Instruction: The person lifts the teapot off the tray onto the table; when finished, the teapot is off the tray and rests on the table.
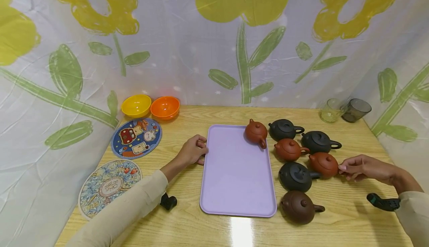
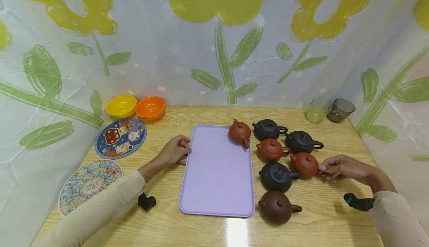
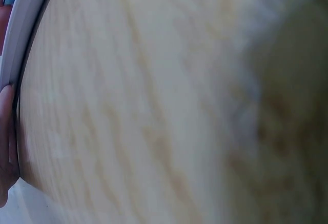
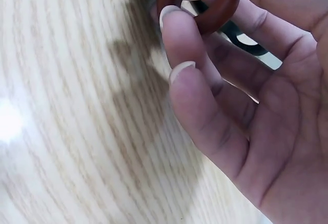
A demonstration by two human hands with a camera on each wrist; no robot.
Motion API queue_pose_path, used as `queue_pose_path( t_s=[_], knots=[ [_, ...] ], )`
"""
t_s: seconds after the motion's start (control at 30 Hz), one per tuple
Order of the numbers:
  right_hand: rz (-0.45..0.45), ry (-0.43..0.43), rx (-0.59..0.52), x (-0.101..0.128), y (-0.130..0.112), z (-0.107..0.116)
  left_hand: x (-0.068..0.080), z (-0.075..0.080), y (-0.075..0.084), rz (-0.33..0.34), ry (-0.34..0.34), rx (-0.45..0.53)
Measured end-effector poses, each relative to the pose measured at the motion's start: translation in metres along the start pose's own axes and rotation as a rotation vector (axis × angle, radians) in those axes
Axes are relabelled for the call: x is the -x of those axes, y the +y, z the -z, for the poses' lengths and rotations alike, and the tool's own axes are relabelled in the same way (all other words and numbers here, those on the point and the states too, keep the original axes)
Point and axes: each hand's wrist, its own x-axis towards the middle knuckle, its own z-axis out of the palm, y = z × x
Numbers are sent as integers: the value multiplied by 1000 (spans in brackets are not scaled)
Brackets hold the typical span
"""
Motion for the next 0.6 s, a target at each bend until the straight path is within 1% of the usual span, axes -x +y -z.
queue_pose_path(
  t_s=[0.13,0.37,0.6],
  knots=[
    [-25,31,17,2,0,-2,0,0,0,7,2,2],
    [-28,91,19,4,3,-6,0,-1,1,20,3,1],
    [-32,189,38,10,6,-6,1,0,3,18,5,-6]
  ],
)
